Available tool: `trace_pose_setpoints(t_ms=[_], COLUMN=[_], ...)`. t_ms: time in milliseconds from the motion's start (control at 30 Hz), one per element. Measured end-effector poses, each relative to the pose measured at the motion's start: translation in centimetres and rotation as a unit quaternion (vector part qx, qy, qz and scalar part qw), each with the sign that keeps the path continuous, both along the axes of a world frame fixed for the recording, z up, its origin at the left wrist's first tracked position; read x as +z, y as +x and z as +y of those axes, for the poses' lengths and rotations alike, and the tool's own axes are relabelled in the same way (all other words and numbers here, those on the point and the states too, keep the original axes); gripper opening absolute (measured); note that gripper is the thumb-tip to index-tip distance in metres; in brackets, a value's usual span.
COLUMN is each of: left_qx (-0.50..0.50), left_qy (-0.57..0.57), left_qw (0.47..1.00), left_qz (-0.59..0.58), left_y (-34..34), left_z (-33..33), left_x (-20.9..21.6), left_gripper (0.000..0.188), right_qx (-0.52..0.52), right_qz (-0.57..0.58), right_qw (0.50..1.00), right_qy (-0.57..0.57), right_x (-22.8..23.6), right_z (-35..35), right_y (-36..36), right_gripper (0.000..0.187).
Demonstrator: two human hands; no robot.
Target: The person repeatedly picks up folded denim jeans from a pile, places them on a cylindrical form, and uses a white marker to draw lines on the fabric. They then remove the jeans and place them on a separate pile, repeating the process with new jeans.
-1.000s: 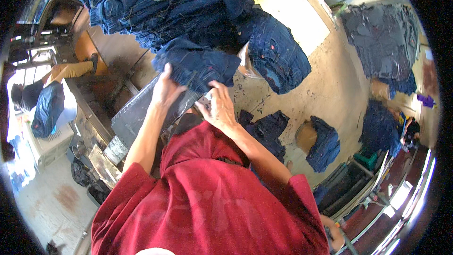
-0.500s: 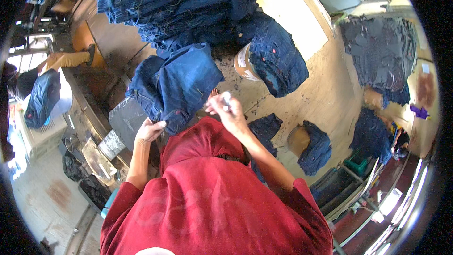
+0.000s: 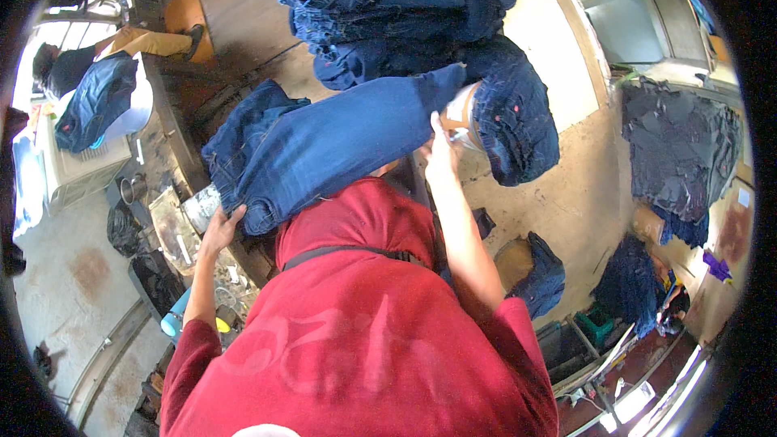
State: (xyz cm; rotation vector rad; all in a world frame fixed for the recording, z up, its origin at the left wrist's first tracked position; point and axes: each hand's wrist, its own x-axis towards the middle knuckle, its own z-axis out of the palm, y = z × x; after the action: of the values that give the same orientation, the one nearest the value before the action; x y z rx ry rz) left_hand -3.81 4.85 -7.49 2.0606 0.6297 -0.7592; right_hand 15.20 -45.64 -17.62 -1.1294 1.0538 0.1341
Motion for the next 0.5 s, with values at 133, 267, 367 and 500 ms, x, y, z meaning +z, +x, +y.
trace_pose_setpoints(t_ms=[133,267,367,500], left_qx=[0.017,0.05,0.014,-0.149], left_qy=[0.086,0.328,0.191,0.222], left_qw=[0.996,0.926,0.902,0.892], left_qz=[0.018,-0.182,-0.387,-0.364], left_y=[2.6,8.2,13.0,14.9], left_z=[-1.2,-3.2,-7.4,-12.2], left_x=[2.9,7.7,6.7,2.1], left_gripper=[0.065,0.053,0.03,0.04], right_qx=[-0.086,0.075,0.093,0.247], right_qz=[-0.002,0.068,-0.04,-0.143], right_qw=[0.991,0.975,0.979,0.931], right_qy=[-0.1,-0.199,-0.179,-0.229], right_x=[-0.8,2.1,4.1,7.5], right_z=[-2.9,-7.6,-5.6,2.8], right_y=[0.9,-0.7,-1.9,-2.6], right_gripper=[0.036,0.057,0.053,0.029])
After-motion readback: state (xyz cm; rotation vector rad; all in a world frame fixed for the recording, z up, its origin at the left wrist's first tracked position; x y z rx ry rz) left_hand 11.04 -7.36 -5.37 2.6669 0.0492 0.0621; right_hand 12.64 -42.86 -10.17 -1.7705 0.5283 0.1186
